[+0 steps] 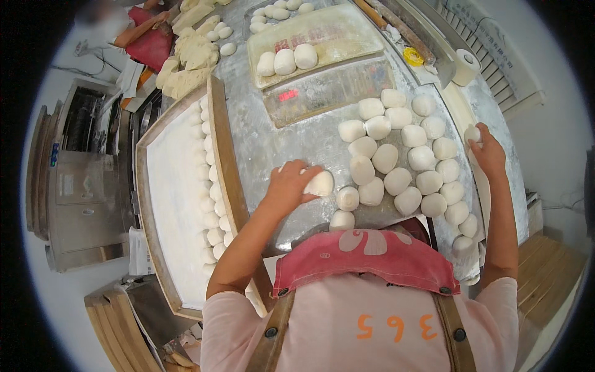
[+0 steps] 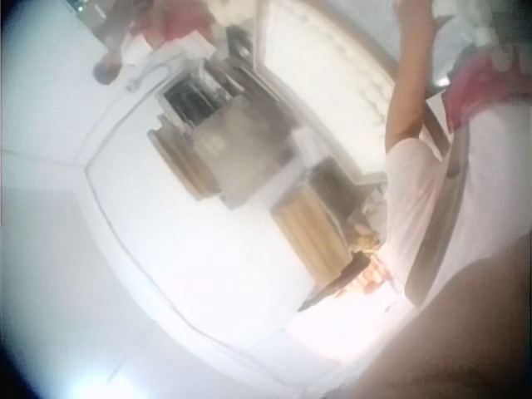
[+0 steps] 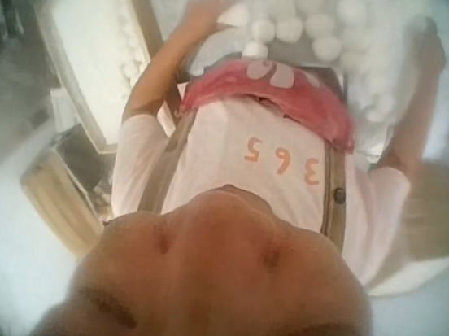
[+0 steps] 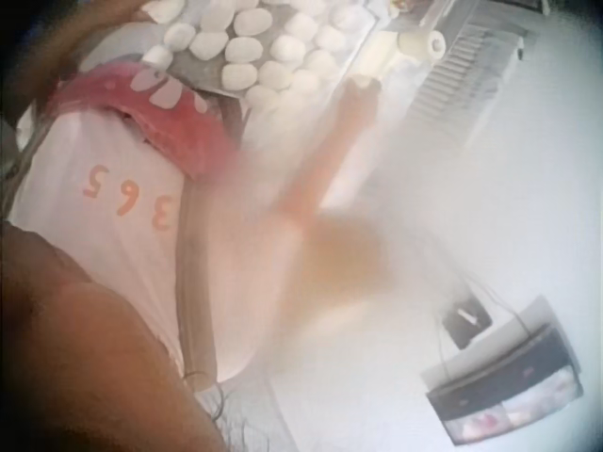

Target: The person rolls small pieces of dough into balls and places them on a floured tray. Another person is visible in the background working with larger dough pieces.

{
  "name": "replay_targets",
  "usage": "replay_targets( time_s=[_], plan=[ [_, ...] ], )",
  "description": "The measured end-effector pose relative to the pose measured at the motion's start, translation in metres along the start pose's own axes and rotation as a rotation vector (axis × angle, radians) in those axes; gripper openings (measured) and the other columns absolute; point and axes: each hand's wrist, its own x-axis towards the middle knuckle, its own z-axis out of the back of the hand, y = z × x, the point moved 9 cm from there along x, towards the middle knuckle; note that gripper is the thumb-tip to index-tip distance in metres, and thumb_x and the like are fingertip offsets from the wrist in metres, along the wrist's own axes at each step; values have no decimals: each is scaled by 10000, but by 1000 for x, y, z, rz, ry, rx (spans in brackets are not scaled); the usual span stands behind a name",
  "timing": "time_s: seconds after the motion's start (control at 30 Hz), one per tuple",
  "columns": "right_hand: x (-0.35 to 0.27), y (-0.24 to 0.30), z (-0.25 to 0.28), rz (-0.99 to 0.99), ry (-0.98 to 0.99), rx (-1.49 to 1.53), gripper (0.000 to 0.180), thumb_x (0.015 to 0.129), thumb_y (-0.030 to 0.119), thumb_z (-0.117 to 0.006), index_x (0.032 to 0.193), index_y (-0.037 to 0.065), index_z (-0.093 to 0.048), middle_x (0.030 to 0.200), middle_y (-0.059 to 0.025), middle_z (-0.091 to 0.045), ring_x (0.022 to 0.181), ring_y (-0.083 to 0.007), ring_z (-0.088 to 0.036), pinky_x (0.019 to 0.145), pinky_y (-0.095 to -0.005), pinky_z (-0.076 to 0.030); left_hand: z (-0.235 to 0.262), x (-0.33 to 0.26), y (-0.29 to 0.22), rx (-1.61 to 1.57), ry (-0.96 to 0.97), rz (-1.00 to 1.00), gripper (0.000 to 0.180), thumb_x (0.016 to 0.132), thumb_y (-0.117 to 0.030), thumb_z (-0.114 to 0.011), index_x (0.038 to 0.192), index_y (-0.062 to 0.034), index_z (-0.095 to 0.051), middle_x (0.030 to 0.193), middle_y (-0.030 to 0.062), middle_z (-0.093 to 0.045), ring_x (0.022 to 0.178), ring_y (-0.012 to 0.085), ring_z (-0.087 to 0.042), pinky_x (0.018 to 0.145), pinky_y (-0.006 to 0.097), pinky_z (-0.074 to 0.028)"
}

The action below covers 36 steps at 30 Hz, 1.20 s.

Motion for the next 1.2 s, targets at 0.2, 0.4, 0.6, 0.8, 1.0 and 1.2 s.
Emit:
replay_targets(
  time_s=[0.2, 0.4, 0.6, 0.8, 1.0, 1.2],
  plan=[
    [2, 91, 35, 166, -123, 220, 455, 871, 299, -657, 1282, 158, -522, 1078, -172, -683, 987, -377, -657, 833, -454, -513, 14, -6, 87, -38, -108, 220, 631, 691, -307, -841, 1272, -261, -601, 1163, 68, -586, 1118, 298, -558, 859, 501, -447],
    [-28, 287, 30, 535, -2, 647, 446, 844, 302, -699, 1256, 171, -592, 1142, -118, -686, 981, -320, -675, 820, -416, -546, 17, 0, 82, 62, -57, 256, 814, 652, -331, -872, 1375, -265, -506, 1157, 67, -583, 1103, 289, -561, 843, 506, -460],
    [-78, 389, -82, 991, 267, 235, 383, 793, 248, -723, 1123, 70, -642, 977, -98, -663, 948, -301, -648, 790, -421, -520, 19, 1, 78, 71, -20, 296, 901, 640, -352, -880, 1429, -274, -451, 1179, 63, -581, 1114, 281, -557, 840, 514, -465],
    [-48, 310, -24, 688, 118, 524, 389, 807, 205, -706, 1165, 70, -637, 1142, -135, -625, 1078, -319, -598, 888, -413, -496, 18, 2, 77, 80, -30, 296, 845, 653, -313, -872, 1403, -250, -487, 1176, 82, -588, 1119, 310, -555, 859, 489, -465],
    [-66, 35, 42, 124, -368, 312, 413, 813, 57, -736, 1208, 36, -619, 1214, -145, -633, 1176, -319, -574, 1019, -411, -440, 4, -6, 145, -390, -179, 287, 681, 783, -245, -805, 1383, -150, -496, 1220, 101, -577, 1147, 285, -553, 944, 421, -462],
    [-182, -173, 25, -508, -24, 182, 631, 847, 168, -751, 1401, 48, -476, 1171, -155, -586, 1009, -265, -586, 824, -364, -492, 28, 4, 199, -1425, -368, 643, 497, 994, -174, -546, 1460, -106, -383, 1324, 64, -534, 1170, 197, -536, 1003, 387, -451]
  ],
)
